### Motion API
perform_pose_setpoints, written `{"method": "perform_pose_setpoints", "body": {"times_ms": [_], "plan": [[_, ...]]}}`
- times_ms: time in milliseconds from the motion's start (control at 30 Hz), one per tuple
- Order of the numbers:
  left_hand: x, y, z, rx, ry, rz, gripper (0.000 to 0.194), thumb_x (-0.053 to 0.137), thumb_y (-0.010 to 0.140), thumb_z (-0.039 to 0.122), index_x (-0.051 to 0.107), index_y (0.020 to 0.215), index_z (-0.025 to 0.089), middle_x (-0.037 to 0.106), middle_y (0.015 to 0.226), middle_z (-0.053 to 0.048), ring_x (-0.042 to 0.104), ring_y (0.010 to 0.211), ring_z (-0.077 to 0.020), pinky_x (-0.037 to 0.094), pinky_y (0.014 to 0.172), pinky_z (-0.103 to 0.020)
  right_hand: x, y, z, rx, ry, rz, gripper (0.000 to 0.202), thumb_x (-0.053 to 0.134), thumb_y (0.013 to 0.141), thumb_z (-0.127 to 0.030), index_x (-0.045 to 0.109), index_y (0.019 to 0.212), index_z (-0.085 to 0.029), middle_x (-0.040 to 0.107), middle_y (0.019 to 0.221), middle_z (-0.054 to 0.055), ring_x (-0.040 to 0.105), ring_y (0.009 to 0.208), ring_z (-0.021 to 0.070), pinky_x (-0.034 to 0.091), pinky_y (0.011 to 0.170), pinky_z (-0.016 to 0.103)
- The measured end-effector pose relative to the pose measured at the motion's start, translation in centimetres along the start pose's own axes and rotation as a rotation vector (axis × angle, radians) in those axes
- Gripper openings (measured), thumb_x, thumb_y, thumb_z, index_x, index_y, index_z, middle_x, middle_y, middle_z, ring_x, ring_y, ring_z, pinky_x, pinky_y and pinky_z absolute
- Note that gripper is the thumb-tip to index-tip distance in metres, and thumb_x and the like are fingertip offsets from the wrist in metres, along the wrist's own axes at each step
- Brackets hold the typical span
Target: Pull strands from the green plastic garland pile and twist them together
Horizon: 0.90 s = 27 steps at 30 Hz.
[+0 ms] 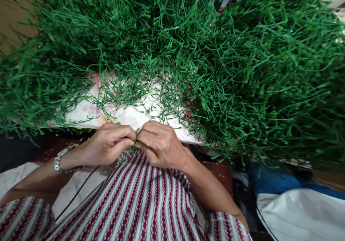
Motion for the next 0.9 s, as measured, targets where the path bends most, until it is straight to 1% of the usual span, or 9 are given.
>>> {"method": "perform_pose_setpoints", "body": {"times_ms": [167, 233, 333, 400, 467, 567, 633, 733, 900], "plan": [[-1.0, -0.5, -1.0, -0.072, -0.079, -0.008, 0.013, 0.046, 0.078, 0.006, 0.052, 0.070, 0.015, 0.050, 0.058, 0.004, 0.043, 0.051, -0.0060, 0.033, 0.052, -0.020, -1.0, -0.9, 0.2, 0.006, 0.030, -0.043, 0.016, 0.046, 0.084, -0.017, 0.056, 0.072, -0.013, 0.052, 0.067, 0.005, 0.047, 0.065, 0.0129, 0.038, 0.059, 0.026], [-1.4, -0.1, -2.0, -0.156, -0.162, 0.033, 0.012, 0.050, 0.078, 0.008, 0.053, 0.069, 0.015, 0.050, 0.057, 0.005, 0.042, 0.051, -0.0050, 0.032, 0.050, -0.018, -1.7, -0.9, 0.9, 0.057, 0.026, 0.009, 0.014, 0.047, 0.085, -0.019, 0.056, 0.077, -0.012, 0.053, 0.069, 0.005, 0.048, 0.065, 0.0127, 0.038, 0.058, 0.025], [-1.3, 0.4, -3.3, -0.250, -0.262, 0.109, 0.011, 0.053, 0.077, 0.009, 0.053, 0.067, 0.014, 0.051, 0.056, 0.005, 0.044, 0.051, -0.0048, 0.032, 0.048, -0.016, -2.4, -0.7, 1.6, 0.113, 0.011, 0.132, 0.016, 0.046, 0.088, -0.021, 0.055, 0.096, -0.010, 0.058, 0.079, 0.007, 0.052, 0.070, 0.0127, 0.042, 0.063, 0.025], [-1.1, 0.5, -3.3, -0.235, -0.276, 0.157, 0.010, 0.053, 0.077, 0.009, 0.054, 0.068, 0.015, 0.053, 0.057, 0.005, 0.046, 0.053, -0.0052, 0.035, 0.050, -0.016, -1.9, -0.3, 1.6, 0.115, 0.032, 0.137, 0.022, 0.047, 0.088, -0.023, 0.053, 0.106, -0.011, 0.061, 0.086, 0.007, 0.055, 0.075, 0.0125, 0.044, 0.067, 0.024], [-1.0, 0.5, -3.1, -0.199, -0.261, 0.212, 0.009, 0.053, 0.077, 0.010, 0.054, 0.070, 0.015, 0.055, 0.059, 0.004, 0.048, 0.055, -0.0055, 0.037, 0.053, -0.016, -0.8, -0.1, 1.8, 0.129, 0.062, 0.107, 0.025, 0.051, 0.086, -0.026, 0.053, 0.106, -0.011, 0.061, 0.087, 0.007, 0.056, 0.076, 0.0121, 0.045, 0.068, 0.024], [-1.0, 0.3, -2.8, -0.155, -0.233, 0.257, 0.008, 0.053, 0.079, 0.012, 0.053, 0.072, 0.015, 0.054, 0.060, 0.004, 0.047, 0.054, -0.0052, 0.036, 0.052, -0.016, 0.3, -0.1, 2.5, 0.169, 0.124, 0.101, 0.015, 0.054, 0.085, -0.026, 0.056, 0.089, -0.012, 0.057, 0.073, 0.003, 0.052, 0.066, 0.0101, 0.042, 0.060, 0.022], [-0.7, 0.4, -2.6, -0.139, -0.226, 0.230, 0.008, 0.051, 0.080, 0.013, 0.053, 0.073, 0.015, 0.052, 0.060, 0.004, 0.046, 0.053, -0.0053, 0.036, 0.052, -0.016, 0.6, -0.3, 2.8, 0.175, 0.188, 0.123, 0.015, 0.052, 0.086, -0.023, 0.053, 0.075, -0.014, 0.050, 0.063, 0.000, 0.046, 0.058, 0.0081, 0.037, 0.054, 0.020], [0.0, 0.7, -2.2, -0.124, -0.178, 0.107, 0.008, 0.048, 0.082, 0.013, 0.051, 0.074, 0.015, 0.050, 0.061, 0.004, 0.044, 0.054, -0.0058, 0.035, 0.052, -0.017, 0.7, -0.4, 2.6, 0.155, 0.227, 0.126, 0.018, 0.048, 0.087, -0.020, 0.051, 0.070, -0.014, 0.045, 0.059, -0.002, 0.043, 0.055, 0.0070, 0.034, 0.053, 0.019], [1.1, 0.1, -0.9, -0.037, 0.016, -0.115, 0.012, 0.045, 0.080, 0.010, 0.048, 0.070, 0.015, 0.044, 0.058, 0.004, 0.040, 0.052, -0.0073, 0.031, 0.051, -0.022, 1.0, -0.3, 0.6, 0.037, 0.148, -0.008, 0.027, 0.043, 0.087, -0.019, 0.045, 0.060, -0.016, 0.038, 0.055, -0.002, 0.037, 0.052, 0.0082, 0.029, 0.051, 0.022]]}}
Point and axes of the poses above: each hand's wrist, its own y-axis towards the middle knuckle, its own x-axis out of the palm, z = x × y, the point moved 10 cm from there along y, towards the middle knuckle
